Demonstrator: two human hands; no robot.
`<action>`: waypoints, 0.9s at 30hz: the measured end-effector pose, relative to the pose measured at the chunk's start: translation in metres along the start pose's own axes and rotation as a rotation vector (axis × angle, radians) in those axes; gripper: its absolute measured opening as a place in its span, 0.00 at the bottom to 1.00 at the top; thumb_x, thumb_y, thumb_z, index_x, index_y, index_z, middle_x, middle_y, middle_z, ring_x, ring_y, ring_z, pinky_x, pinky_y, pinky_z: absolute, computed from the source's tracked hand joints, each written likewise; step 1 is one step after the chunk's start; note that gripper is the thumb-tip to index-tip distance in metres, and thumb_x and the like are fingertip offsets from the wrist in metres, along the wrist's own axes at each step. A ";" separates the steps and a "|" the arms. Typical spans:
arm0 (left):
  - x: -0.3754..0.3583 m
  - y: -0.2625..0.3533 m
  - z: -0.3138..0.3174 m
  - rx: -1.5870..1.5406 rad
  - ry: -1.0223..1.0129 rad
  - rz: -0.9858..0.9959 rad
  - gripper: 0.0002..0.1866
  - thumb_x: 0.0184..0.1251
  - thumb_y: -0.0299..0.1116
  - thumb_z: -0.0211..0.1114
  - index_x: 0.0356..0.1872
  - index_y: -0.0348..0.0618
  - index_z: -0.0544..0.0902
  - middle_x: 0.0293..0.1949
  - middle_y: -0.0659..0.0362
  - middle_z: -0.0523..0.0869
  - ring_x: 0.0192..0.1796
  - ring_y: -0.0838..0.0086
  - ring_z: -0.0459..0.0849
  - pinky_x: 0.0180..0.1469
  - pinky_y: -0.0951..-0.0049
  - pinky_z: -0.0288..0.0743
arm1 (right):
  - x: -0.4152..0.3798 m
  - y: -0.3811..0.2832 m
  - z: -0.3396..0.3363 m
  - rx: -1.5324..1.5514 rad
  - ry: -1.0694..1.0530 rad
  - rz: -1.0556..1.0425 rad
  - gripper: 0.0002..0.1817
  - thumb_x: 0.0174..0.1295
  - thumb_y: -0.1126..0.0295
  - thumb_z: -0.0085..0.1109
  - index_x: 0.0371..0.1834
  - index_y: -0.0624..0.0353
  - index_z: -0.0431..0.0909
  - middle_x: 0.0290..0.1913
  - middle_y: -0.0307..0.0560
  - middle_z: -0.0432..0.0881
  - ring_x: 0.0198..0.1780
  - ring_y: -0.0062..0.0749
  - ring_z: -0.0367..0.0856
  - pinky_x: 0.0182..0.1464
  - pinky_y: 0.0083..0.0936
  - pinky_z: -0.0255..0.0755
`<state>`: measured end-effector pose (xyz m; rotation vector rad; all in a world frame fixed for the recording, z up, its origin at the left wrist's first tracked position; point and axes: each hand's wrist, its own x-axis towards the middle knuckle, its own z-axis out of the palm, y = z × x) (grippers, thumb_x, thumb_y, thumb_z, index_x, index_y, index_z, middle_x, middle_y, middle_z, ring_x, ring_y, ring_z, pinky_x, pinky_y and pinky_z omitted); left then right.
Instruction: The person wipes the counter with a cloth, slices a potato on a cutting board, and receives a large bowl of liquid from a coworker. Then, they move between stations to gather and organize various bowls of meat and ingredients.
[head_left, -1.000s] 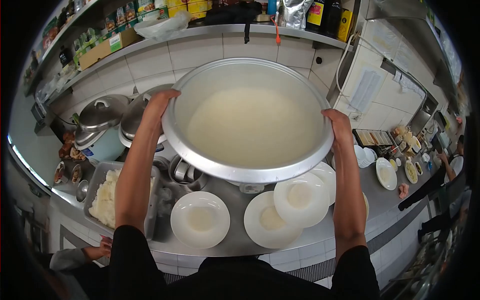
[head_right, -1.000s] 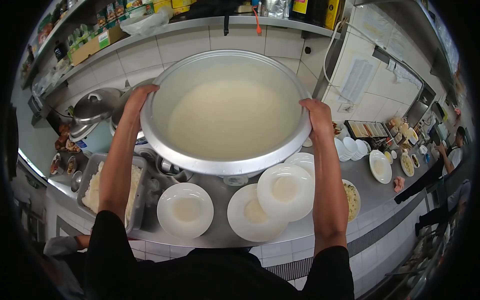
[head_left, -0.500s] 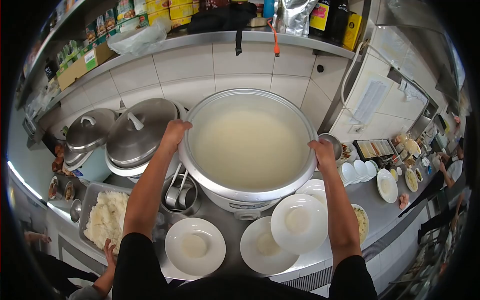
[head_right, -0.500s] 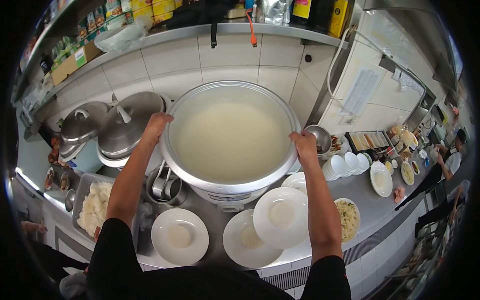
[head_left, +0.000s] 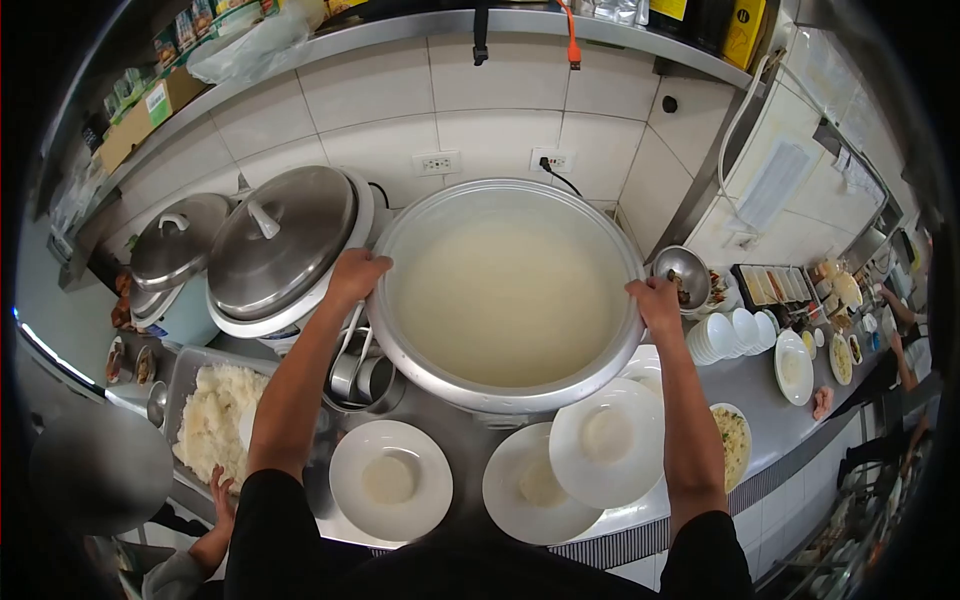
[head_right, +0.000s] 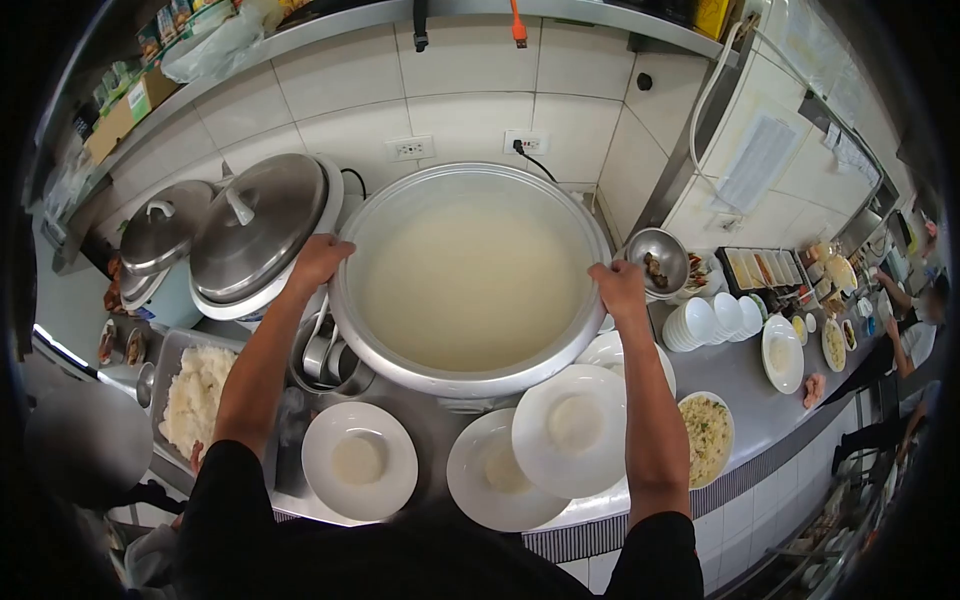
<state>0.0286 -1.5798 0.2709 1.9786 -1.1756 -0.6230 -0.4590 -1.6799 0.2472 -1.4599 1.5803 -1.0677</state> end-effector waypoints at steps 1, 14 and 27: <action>-0.002 0.002 -0.001 0.000 0.008 -0.005 0.20 0.54 0.43 0.69 0.30 0.30 0.85 0.23 0.49 0.85 0.29 0.64 0.87 0.34 0.64 0.78 | 0.003 0.001 0.001 -0.051 0.025 -0.039 0.20 0.51 0.61 0.67 0.27 0.75 0.82 0.17 0.46 0.77 0.22 0.29 0.75 0.27 0.32 0.69; 0.016 0.016 0.023 0.654 0.303 0.291 0.19 0.63 0.44 0.65 0.35 0.33 0.87 0.33 0.41 0.89 0.41 0.48 0.89 0.45 0.53 0.82 | -0.086 -0.003 -0.010 -0.353 -0.058 -0.053 0.27 0.69 0.52 0.57 0.28 0.71 0.80 0.18 0.51 0.77 0.21 0.33 0.76 0.28 0.36 0.68; -0.330 -0.047 0.099 -0.594 0.485 -0.317 0.29 0.84 0.48 0.47 0.20 0.42 0.75 0.17 0.66 0.70 0.21 0.82 0.67 0.27 0.74 0.60 | -0.291 0.034 0.023 -0.272 -1.020 -0.249 0.09 0.68 0.67 0.58 0.41 0.59 0.85 0.40 0.53 0.88 0.41 0.52 0.87 0.43 0.39 0.79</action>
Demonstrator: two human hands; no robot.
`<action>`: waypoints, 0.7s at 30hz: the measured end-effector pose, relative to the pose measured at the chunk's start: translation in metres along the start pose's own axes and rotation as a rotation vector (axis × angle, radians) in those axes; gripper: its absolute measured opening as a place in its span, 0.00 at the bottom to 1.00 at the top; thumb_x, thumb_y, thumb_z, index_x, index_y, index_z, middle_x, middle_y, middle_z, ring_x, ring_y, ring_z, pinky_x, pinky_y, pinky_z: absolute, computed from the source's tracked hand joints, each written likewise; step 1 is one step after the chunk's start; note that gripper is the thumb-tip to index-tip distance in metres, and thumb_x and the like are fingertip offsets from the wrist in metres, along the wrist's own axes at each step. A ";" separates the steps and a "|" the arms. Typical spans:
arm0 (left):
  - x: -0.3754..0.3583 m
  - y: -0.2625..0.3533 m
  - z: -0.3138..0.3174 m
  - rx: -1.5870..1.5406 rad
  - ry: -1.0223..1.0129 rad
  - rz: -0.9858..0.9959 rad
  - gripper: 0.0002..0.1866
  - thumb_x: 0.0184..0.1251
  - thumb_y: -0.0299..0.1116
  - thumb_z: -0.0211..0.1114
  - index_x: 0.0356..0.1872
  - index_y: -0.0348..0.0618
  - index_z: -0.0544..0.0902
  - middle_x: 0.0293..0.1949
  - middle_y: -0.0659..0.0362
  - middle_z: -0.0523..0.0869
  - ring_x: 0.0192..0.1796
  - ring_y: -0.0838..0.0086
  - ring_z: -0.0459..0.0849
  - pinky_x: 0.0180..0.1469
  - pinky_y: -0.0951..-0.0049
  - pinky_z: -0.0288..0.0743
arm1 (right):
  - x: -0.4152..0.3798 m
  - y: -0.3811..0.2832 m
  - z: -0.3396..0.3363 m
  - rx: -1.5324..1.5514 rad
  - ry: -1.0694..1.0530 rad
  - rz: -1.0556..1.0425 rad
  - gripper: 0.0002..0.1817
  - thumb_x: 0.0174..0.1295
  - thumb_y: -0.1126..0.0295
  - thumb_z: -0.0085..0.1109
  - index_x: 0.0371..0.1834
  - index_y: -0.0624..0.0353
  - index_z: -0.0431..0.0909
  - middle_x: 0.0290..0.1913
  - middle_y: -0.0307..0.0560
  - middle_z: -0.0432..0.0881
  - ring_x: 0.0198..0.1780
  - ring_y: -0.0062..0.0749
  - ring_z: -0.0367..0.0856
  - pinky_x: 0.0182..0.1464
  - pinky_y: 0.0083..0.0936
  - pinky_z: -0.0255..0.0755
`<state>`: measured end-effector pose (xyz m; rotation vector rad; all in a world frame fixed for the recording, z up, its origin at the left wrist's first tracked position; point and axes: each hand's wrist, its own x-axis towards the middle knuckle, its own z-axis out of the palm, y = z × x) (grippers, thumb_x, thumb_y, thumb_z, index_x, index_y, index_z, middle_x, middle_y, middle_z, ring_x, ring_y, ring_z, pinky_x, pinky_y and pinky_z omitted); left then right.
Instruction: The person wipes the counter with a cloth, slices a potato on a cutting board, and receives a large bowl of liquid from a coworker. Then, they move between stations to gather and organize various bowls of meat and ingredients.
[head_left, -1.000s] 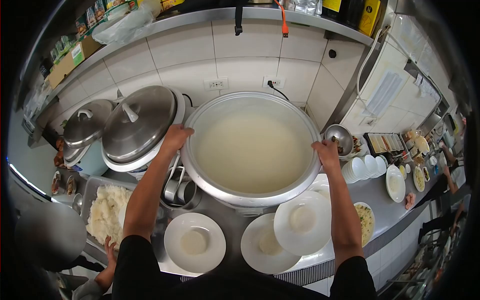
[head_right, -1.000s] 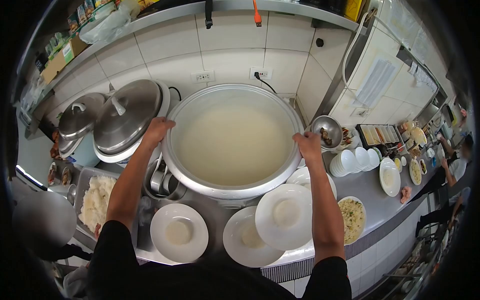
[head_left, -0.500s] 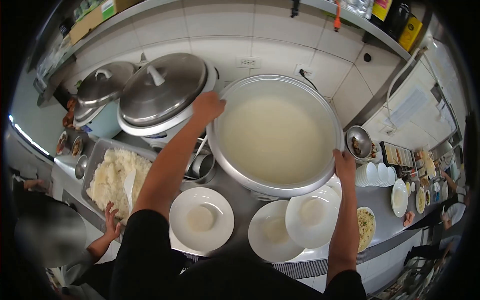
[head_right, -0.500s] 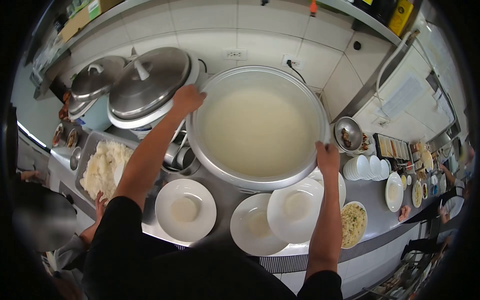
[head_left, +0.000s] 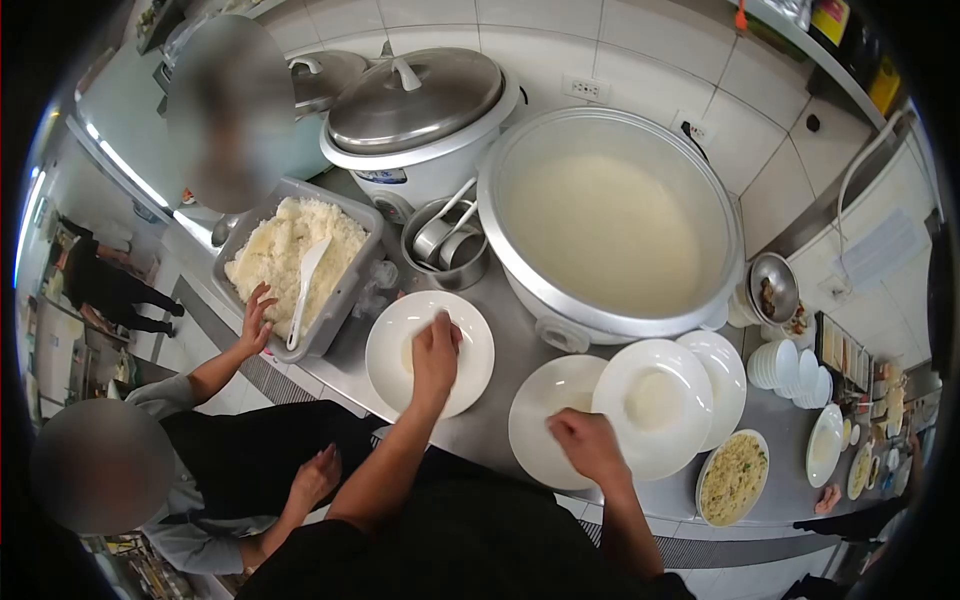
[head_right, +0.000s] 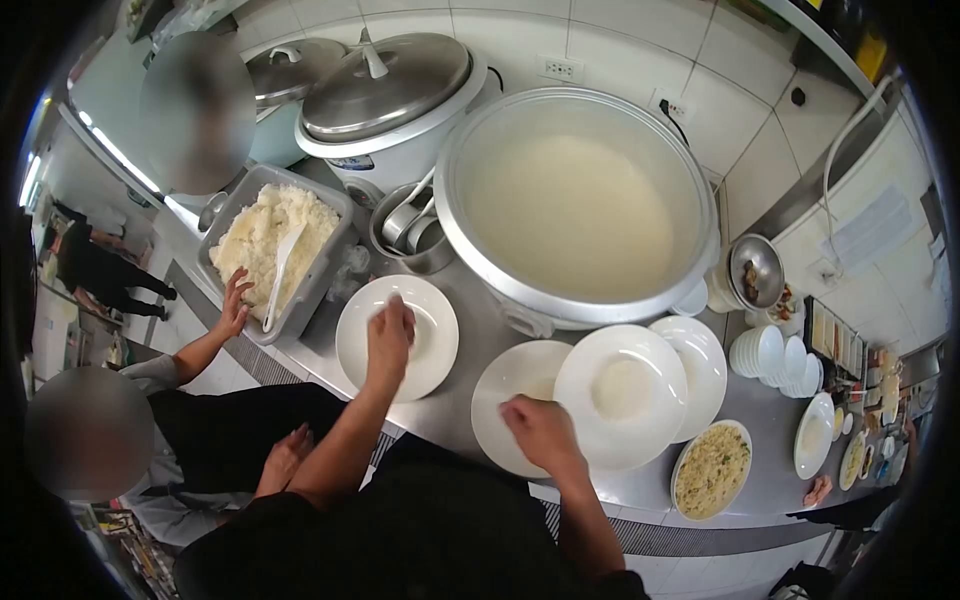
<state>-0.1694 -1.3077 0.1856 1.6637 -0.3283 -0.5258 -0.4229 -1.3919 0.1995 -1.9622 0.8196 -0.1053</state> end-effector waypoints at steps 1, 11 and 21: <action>-0.019 -0.022 -0.003 -0.054 -0.064 -0.054 0.27 0.84 0.47 0.47 0.23 0.42 0.76 0.17 0.67 0.69 0.21 0.84 0.66 0.26 0.76 0.59 | -0.002 -0.004 0.006 0.008 0.001 0.000 0.09 0.68 0.67 0.58 0.41 0.59 0.85 0.40 0.53 0.88 0.41 0.52 0.87 0.43 0.39 0.79; -0.141 -0.096 -0.020 0.187 -0.459 -0.011 0.11 0.73 0.26 0.48 0.34 0.38 0.79 0.28 0.61 0.79 0.30 0.83 0.73 0.31 0.78 0.67 | -0.040 0.003 0.024 -0.146 -0.240 -0.287 0.11 0.66 0.66 0.57 0.47 0.55 0.83 0.44 0.50 0.86 0.47 0.51 0.84 0.51 0.43 0.77; -0.258 -0.189 -0.080 0.262 -0.598 -0.384 0.16 0.74 0.44 0.62 0.42 0.40 0.84 0.28 0.59 0.84 0.30 0.75 0.83 0.33 0.71 0.76 | -0.103 -0.003 0.076 -0.366 -0.453 -0.371 0.11 0.67 0.61 0.57 0.43 0.54 0.83 0.43 0.53 0.86 0.47 0.56 0.83 0.47 0.48 0.76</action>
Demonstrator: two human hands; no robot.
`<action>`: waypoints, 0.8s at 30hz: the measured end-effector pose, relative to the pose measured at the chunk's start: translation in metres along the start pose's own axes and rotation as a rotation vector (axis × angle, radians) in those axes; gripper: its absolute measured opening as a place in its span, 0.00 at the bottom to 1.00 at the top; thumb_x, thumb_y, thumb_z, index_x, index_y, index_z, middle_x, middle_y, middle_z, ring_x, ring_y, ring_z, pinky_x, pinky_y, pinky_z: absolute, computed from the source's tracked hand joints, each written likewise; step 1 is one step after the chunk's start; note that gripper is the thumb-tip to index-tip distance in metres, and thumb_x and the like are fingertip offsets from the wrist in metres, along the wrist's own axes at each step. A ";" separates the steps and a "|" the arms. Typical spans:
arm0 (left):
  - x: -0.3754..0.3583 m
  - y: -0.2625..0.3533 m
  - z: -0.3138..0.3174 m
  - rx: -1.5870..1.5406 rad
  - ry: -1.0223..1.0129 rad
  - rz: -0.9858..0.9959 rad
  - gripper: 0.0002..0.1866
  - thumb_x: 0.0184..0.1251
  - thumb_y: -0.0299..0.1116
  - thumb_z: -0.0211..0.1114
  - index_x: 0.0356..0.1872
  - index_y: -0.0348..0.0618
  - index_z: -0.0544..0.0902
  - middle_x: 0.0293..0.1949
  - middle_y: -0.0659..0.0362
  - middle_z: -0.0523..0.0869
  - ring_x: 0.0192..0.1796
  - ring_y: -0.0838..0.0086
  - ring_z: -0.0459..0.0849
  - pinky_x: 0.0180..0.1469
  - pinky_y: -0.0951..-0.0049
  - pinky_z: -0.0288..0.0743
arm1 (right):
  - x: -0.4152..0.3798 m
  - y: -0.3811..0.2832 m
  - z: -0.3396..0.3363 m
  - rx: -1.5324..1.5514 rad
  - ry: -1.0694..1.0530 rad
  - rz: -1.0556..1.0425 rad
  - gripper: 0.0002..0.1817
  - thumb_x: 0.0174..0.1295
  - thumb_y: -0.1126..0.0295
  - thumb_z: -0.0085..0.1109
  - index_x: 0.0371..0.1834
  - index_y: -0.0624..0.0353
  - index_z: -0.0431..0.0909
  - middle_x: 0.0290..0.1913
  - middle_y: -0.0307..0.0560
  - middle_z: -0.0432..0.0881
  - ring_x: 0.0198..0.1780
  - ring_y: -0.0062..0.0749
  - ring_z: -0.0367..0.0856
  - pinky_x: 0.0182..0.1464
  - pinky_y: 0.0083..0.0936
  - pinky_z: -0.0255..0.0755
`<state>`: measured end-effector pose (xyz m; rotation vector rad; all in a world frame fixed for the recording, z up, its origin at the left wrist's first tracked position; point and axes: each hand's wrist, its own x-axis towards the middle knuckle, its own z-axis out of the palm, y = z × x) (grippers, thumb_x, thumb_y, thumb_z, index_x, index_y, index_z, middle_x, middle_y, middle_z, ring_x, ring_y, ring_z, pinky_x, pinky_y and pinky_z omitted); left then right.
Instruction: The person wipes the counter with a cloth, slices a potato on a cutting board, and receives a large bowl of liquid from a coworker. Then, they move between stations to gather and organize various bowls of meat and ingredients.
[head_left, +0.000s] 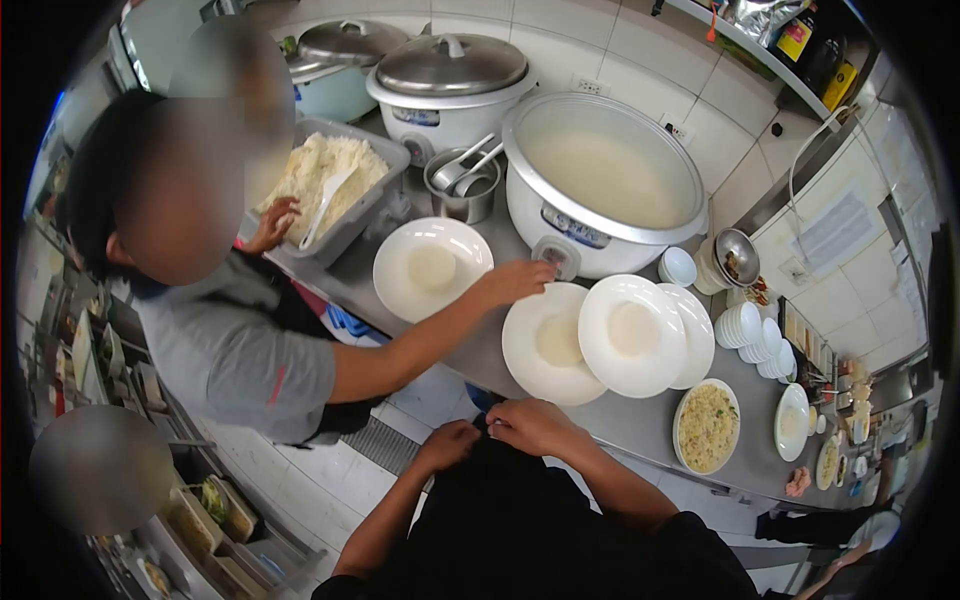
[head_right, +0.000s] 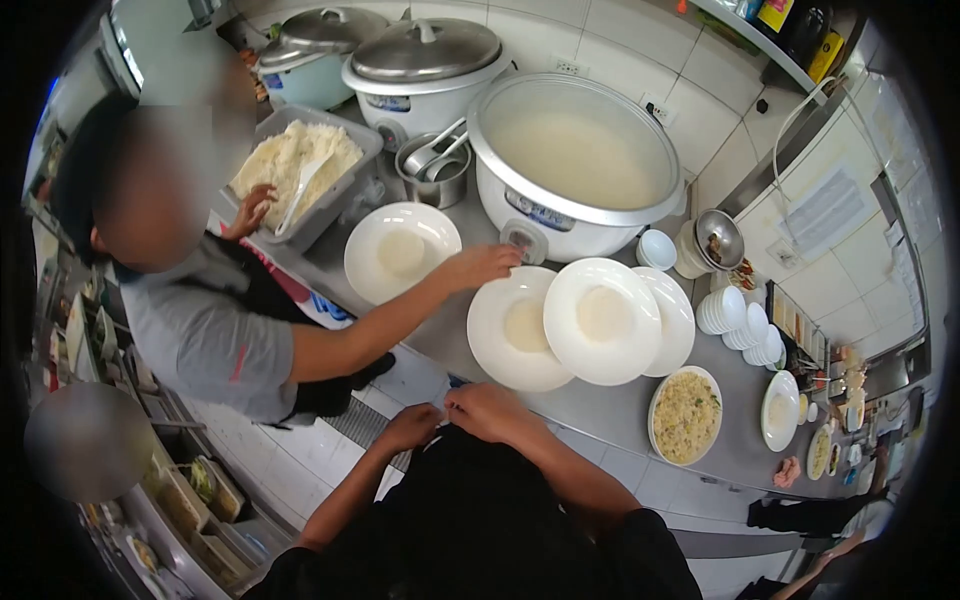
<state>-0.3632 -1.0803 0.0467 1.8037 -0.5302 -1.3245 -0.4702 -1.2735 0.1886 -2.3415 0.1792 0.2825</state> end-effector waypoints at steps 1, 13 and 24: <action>-0.003 -0.031 0.004 -0.048 0.044 -0.112 0.15 0.73 0.43 0.63 0.43 0.40 0.84 0.29 0.57 0.86 0.32 0.70 0.85 0.36 0.68 0.78 | -0.007 -0.002 0.010 -0.013 -0.017 0.005 0.11 0.67 0.61 0.57 0.43 0.54 0.83 0.43 0.53 0.86 0.47 0.56 0.83 0.47 0.48 0.76; -0.138 -0.318 0.052 -0.556 0.654 -0.665 0.14 0.68 0.36 0.63 0.47 0.36 0.81 0.35 0.48 0.89 0.27 0.63 0.86 0.26 0.64 0.81 | -0.069 0.004 0.080 -0.155 -0.435 -0.128 0.14 0.67 0.57 0.56 0.46 0.52 0.84 0.42 0.53 0.87 0.48 0.53 0.85 0.49 0.46 0.77; -0.136 -0.217 0.162 -0.412 0.878 -0.460 0.19 0.66 0.45 0.61 0.42 0.39 0.88 0.26 0.51 0.87 0.26 0.65 0.86 0.33 0.62 0.81 | -0.066 0.078 0.068 -0.256 -0.381 -0.293 0.17 0.61 0.55 0.67 0.35 0.60 0.87 0.31 0.59 0.85 0.36 0.53 0.86 0.41 0.43 0.78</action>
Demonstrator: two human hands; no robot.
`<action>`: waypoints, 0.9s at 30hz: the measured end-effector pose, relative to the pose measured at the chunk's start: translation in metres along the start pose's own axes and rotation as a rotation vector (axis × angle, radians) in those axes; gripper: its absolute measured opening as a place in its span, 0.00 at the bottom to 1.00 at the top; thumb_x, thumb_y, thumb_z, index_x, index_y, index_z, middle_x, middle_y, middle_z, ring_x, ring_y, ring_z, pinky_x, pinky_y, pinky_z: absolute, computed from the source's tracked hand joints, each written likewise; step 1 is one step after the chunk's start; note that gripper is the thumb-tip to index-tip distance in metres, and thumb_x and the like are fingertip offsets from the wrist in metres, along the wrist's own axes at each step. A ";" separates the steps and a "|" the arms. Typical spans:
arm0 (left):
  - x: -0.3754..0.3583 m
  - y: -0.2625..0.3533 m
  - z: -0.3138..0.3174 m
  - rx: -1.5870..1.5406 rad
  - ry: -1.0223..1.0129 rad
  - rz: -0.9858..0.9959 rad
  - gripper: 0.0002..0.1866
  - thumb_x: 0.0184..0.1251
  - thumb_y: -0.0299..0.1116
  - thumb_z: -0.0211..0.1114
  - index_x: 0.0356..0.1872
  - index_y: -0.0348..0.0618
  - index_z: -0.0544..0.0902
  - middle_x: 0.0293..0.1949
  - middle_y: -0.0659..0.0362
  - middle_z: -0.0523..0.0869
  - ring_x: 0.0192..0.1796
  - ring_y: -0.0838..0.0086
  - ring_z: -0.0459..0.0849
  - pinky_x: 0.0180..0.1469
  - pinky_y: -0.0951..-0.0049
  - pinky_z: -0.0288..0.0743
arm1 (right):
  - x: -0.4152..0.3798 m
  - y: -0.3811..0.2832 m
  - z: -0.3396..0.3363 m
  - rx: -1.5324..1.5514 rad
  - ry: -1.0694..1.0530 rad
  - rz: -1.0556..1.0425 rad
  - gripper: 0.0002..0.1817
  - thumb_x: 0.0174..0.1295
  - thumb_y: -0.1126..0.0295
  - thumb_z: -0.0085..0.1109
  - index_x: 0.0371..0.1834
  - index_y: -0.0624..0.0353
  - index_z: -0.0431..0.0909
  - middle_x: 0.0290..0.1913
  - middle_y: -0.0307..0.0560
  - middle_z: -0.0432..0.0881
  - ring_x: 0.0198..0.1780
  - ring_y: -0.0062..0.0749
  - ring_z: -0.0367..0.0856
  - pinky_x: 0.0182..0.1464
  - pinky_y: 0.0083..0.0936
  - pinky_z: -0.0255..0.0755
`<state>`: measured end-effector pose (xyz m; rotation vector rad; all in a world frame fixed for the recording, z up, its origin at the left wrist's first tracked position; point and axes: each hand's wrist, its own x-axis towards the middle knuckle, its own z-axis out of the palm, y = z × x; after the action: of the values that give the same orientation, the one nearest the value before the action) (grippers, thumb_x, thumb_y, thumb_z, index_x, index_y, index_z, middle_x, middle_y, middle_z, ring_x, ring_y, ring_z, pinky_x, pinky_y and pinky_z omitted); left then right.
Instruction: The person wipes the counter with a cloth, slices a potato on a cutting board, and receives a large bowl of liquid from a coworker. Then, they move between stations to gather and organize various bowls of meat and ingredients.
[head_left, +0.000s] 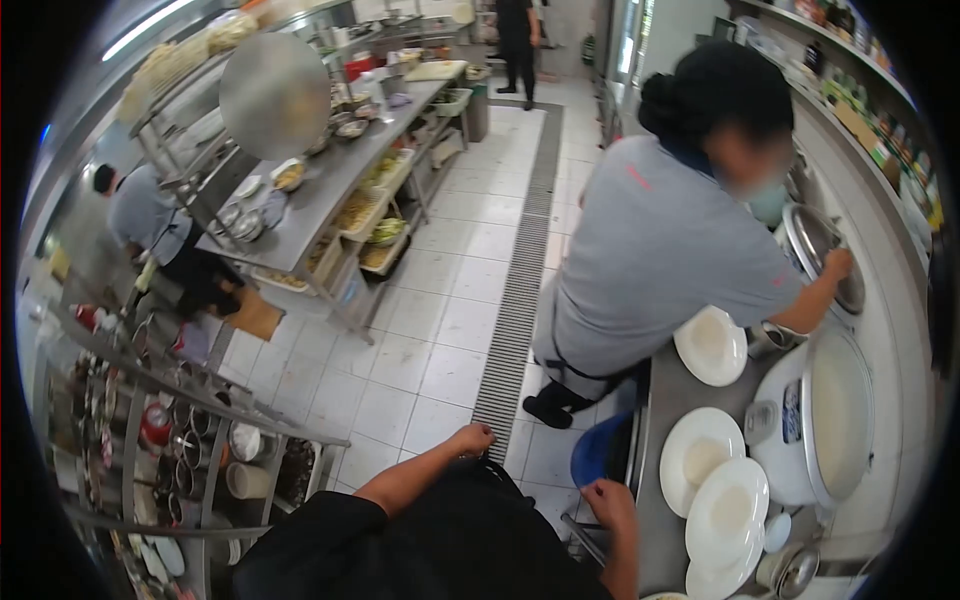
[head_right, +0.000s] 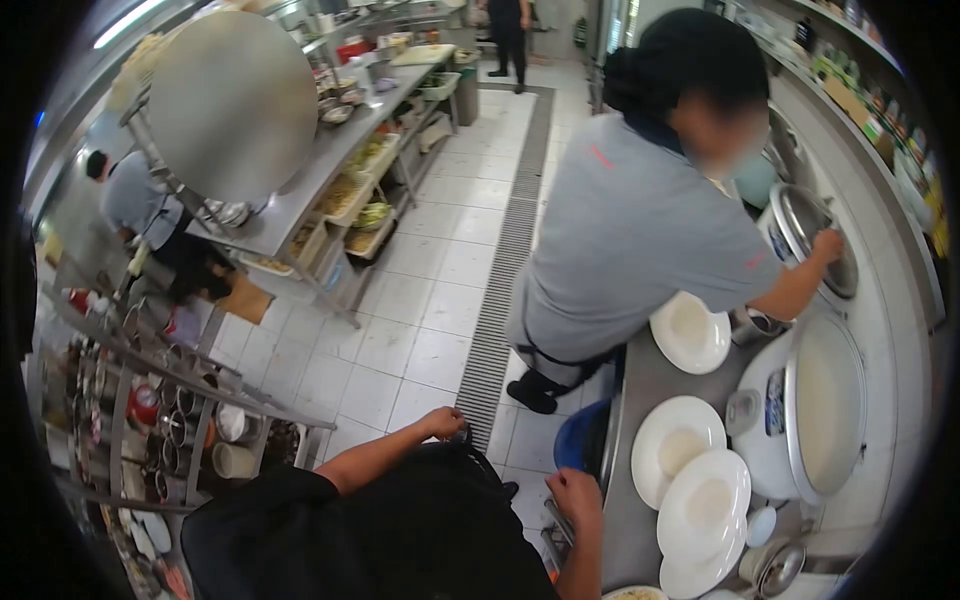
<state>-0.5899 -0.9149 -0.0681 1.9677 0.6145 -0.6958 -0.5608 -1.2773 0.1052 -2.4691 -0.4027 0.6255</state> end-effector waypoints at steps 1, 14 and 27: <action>-0.007 -0.006 -0.006 -0.003 0.035 -0.011 0.19 0.65 0.45 0.61 0.44 0.40 0.88 0.27 0.50 0.88 0.27 0.64 0.87 0.34 0.62 0.81 | -0.002 0.001 0.004 -0.004 -0.012 -0.029 0.17 0.61 0.55 0.67 0.35 0.60 0.87 0.31 0.59 0.85 0.36 0.53 0.86 0.41 0.43 0.78; -0.018 -0.248 -0.107 -0.354 0.359 -0.494 0.17 0.60 0.37 0.54 0.26 0.32 0.85 0.23 0.46 0.87 0.22 0.60 0.87 0.30 0.61 0.83 | 0.113 -0.135 0.058 -0.029 -0.324 -0.344 0.25 0.58 0.65 0.63 0.61 0.51 0.81 0.46 0.48 0.88 0.43 0.44 0.88 0.49 0.36 0.80; 0.057 -0.243 -0.293 -0.626 0.290 -0.405 0.15 0.66 0.40 0.60 0.42 0.38 0.83 0.31 0.56 0.85 0.25 0.71 0.82 0.26 0.68 0.79 | 0.293 -0.341 0.093 -0.077 -0.444 -0.256 0.23 0.61 0.56 0.64 0.57 0.53 0.84 0.42 0.49 0.90 0.45 0.45 0.88 0.50 0.36 0.79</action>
<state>-0.6459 -0.5398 -0.1338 1.3714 1.2623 -0.3807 -0.4108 -0.8446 0.1333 -2.2826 -0.9115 1.0623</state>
